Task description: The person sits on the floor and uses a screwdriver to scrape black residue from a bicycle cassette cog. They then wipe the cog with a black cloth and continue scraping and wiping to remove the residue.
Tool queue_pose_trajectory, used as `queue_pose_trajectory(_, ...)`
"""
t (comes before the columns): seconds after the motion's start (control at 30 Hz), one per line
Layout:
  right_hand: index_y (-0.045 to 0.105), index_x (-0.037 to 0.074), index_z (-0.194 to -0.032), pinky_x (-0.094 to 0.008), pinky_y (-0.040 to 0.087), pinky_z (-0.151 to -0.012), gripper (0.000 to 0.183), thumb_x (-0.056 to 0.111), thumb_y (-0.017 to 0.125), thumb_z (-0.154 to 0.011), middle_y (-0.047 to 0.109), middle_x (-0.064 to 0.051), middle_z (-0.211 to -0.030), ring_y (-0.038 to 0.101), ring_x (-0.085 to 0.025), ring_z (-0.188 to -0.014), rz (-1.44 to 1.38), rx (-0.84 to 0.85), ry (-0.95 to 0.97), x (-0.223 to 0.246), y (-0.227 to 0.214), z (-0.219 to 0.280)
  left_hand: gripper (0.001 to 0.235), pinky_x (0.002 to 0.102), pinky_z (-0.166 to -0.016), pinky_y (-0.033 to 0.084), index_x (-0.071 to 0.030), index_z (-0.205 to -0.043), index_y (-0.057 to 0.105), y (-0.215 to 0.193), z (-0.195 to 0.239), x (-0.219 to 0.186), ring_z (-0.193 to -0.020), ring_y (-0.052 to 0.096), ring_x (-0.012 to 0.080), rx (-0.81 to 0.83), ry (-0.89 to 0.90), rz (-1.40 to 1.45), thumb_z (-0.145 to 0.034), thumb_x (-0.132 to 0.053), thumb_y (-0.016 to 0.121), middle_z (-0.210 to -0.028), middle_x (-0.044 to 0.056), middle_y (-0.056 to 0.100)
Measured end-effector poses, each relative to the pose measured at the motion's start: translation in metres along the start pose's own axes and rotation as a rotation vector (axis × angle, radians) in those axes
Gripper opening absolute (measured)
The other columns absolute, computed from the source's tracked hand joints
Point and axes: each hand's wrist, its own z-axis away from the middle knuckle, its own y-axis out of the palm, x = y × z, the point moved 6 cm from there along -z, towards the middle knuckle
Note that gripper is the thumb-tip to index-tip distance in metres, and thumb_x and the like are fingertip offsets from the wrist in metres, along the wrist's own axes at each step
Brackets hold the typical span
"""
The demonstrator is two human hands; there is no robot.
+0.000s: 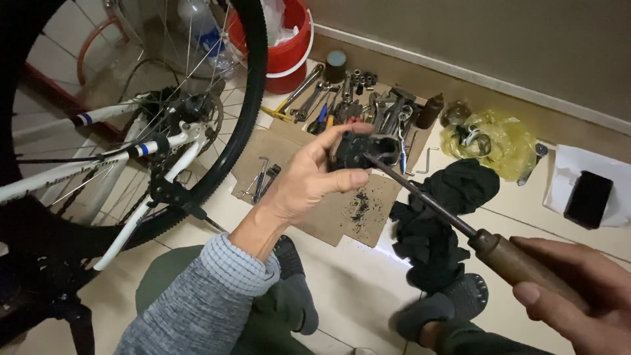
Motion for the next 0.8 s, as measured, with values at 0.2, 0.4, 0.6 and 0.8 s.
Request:
queue_pose_trajectory(0.2, 0.078, 0.000, -0.121, -0.042, 0.051, -0.071, 0.051, -0.010, 0.076, -0.071, 0.076, -0.020, -0.099, 0.063, -0.036, -0.067, -0.006, 0.030, 0.017, -0.008, 0.000, -0.002, 0.062, 0.039, -0.095, 0.065, -0.017, -0.139, 0.053, 0.003, 0.005, -0.011, -0.124, 0.067, 0.0332, -0.066, -0.104, -0.185, -0.083, -0.034, 0.072, -0.137, 0.018, 0.062)
queue_pose_trajectory(0.4, 0.077, 0.000, -0.123, -0.043, 0.051, -0.072, 0.051, -0.011, 0.074, -0.073, 0.076, -0.019, -0.104, 0.064, -0.037, -0.075, -0.015, 0.033, 0.072, -0.003, 0.002, 0.001, 0.059, 0.040, -0.095, 0.064, -0.009, -0.142, 0.046, 0.001, 0.001, 0.002, -0.124, 0.064, 0.0348, -0.014, -0.003, -0.147, -0.090, -0.027, 0.069, -0.138, 0.023, 0.057)
queue_pose_trajectory(0.6, 0.078, 0.002, -0.117, -0.036, 0.051, -0.090, 0.049, -0.008, 0.076, -0.069, 0.080, -0.015, -0.108, 0.072, -0.026, -0.100, 0.043, 0.013, 0.048, 0.018, 0.003, 0.010, 0.056, 0.046, -0.099, 0.063, -0.017, -0.141, 0.047, 0.006, 0.004, -0.003, -0.126, 0.065, 0.0377, -0.074, -0.099, -0.311, -0.090, -0.033, 0.065, -0.141, 0.023, 0.058)
queue_pose_trajectory(0.8, 0.083, 0.007, -0.114, -0.035, 0.054, -0.080, 0.046, 0.000, 0.082, -0.069, 0.082, -0.010, -0.099, 0.070, -0.027, -0.079, 0.159, 0.026, 0.016, 0.016, 0.002, 0.009, 0.058, 0.040, -0.096, 0.063, -0.016, -0.145, 0.042, 0.010, 0.006, -0.003, -0.112, 0.074, 0.0284, -0.119, -0.064, -0.495, -0.093, -0.034, 0.059, -0.130, 0.016, 0.069)
